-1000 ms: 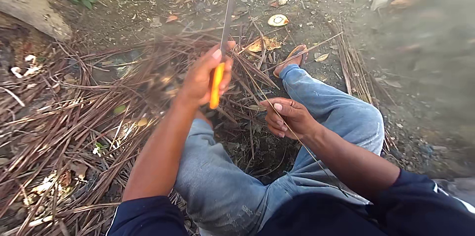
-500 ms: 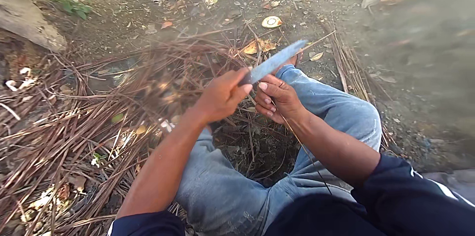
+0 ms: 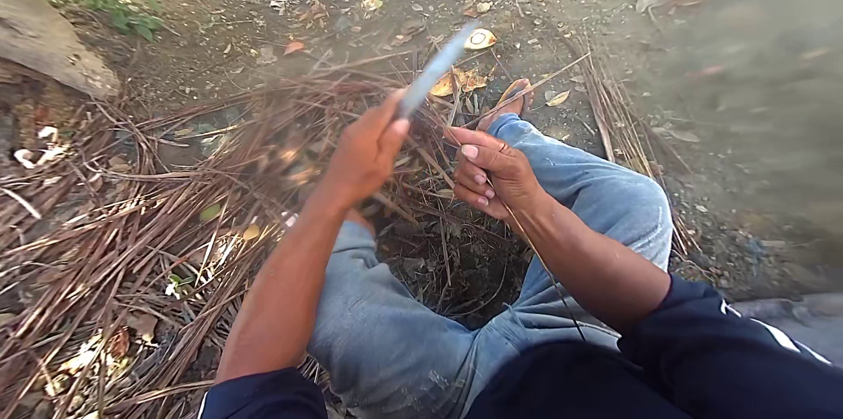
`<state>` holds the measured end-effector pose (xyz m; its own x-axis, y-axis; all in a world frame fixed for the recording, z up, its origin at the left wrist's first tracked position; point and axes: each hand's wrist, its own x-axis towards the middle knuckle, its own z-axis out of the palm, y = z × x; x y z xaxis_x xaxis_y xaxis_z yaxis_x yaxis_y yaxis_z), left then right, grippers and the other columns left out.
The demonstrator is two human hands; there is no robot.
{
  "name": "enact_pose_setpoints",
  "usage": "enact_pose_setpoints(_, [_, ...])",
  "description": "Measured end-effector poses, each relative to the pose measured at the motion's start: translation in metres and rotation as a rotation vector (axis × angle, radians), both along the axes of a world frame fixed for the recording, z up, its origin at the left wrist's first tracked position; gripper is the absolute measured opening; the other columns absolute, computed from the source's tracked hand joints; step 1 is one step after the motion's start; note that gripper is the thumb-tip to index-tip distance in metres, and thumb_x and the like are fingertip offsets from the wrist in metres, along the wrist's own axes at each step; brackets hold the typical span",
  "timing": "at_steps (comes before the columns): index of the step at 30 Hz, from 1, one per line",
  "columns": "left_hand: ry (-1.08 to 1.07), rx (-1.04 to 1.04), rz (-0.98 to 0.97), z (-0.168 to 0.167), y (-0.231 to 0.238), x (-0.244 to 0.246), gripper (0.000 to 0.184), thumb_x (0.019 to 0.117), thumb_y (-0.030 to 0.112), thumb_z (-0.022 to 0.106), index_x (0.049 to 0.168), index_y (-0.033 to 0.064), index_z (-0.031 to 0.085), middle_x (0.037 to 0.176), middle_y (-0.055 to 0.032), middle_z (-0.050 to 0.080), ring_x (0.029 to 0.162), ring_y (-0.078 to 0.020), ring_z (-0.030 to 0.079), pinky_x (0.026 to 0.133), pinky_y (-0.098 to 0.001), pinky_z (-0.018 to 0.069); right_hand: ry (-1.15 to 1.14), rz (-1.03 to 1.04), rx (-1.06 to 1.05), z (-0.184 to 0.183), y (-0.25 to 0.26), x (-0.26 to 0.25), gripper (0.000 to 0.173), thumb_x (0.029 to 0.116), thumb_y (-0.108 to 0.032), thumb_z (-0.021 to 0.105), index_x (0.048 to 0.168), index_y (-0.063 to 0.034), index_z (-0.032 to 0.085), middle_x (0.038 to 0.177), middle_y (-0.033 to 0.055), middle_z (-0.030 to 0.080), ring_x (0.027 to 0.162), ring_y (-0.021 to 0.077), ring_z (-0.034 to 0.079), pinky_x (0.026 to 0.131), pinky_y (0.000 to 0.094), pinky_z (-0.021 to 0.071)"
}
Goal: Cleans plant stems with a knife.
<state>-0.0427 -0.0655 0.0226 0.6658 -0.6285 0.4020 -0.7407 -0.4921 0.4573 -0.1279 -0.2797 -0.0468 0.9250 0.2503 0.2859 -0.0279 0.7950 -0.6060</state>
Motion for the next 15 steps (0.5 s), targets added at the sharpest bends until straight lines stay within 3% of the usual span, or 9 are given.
enact_pose_setpoints(2, [0.109,-0.071,0.119,-0.003,0.010,0.013,0.047,0.1113,0.030,0.035,0.150,0.0066,0.049,0.086,-0.0079,0.062,0.062,-0.0136,0.056,0.058,-0.0329,0.0509,-0.009,0.002,-0.006,0.000,-0.001,-0.001,0.035,0.1031,-0.013,0.051,0.136,-0.0057,0.063,0.056,-0.0042,0.049,0.042,0.0039,0.046,0.042,0.0190,0.0439])
enact_pose_setpoints(3, [0.127,-0.081,0.131,-0.005,0.012,0.014,0.048,0.1114,0.031,0.034,0.151,0.0075,0.048,0.083,-0.0066,0.060,0.060,-0.0129,0.053,0.056,-0.0322,0.0496,0.002,-0.008,-0.013,0.000,-0.001,-0.001,0.035,0.1028,-0.013,0.051,0.135,-0.0057,0.063,0.055,-0.0040,0.049,0.041,0.0043,0.046,0.042,0.0194,0.0440])
enact_pose_setpoints(6, [0.176,-0.053,-0.012,-0.003,0.001,-0.003,0.050,0.1093,0.029,0.038,0.151,0.0031,0.046,0.095,-0.0101,0.066,0.065,-0.0120,0.057,0.060,-0.0312,0.0519,0.040,-0.074,-0.053,0.000,0.002,0.005,0.036,0.1020,-0.012,0.049,0.135,-0.0084,0.063,0.056,-0.0029,0.049,0.042,0.0048,0.046,0.042,0.0196,0.0439])
enact_pose_setpoints(9, [0.588,-0.194,-0.241,0.001,-0.015,-0.015,0.054,0.1087,0.029,0.039,0.158,0.0063,0.035,0.083,-0.0026,0.059,0.051,-0.0073,0.050,0.044,-0.0221,0.0466,0.021,-0.136,-0.124,0.001,0.006,0.009,0.035,0.1014,-0.010,0.051,0.133,-0.0099,0.067,0.059,-0.0031,0.053,0.044,0.0042,0.047,0.043,0.0197,0.0457])
enact_pose_setpoints(11, [0.903,-0.367,-0.337,0.000,-0.018,-0.014,0.050,0.1085,0.030,0.039,0.155,0.0113,0.038,0.082,-0.0002,0.058,0.049,-0.0061,0.048,0.042,-0.0187,0.0444,0.027,-0.167,-0.168,0.002,0.009,0.008,0.030,0.1011,-0.009,0.053,0.127,-0.0072,0.068,0.060,-0.0024,0.053,0.044,0.0050,0.048,0.043,0.0209,0.0470])
enact_pose_setpoints(13, [1.025,-0.480,-0.376,-0.003,-0.016,-0.011,0.048,0.1085,0.035,0.038,0.150,0.0116,0.041,0.080,0.0017,0.058,0.047,-0.0046,0.048,0.041,-0.0169,0.0442,0.021,-0.156,-0.193,0.000,0.008,0.006,0.025,0.1020,-0.011,0.054,0.122,-0.0055,0.068,0.061,-0.0007,0.054,0.044,0.0061,0.049,0.044,0.0222,0.0490])
enact_pose_setpoints(15, [1.020,-0.537,-0.369,-0.004,-0.014,-0.007,0.048,0.1089,0.036,0.037,0.151,0.0118,0.040,0.080,0.0021,0.058,0.047,-0.0047,0.048,0.041,-0.0172,0.0447,0.007,-0.125,-0.209,-0.004,0.005,0.004,0.029,0.1030,-0.012,0.052,0.126,-0.0036,0.067,0.060,0.0000,0.054,0.043,0.0065,0.049,0.045,0.0231,0.0504])
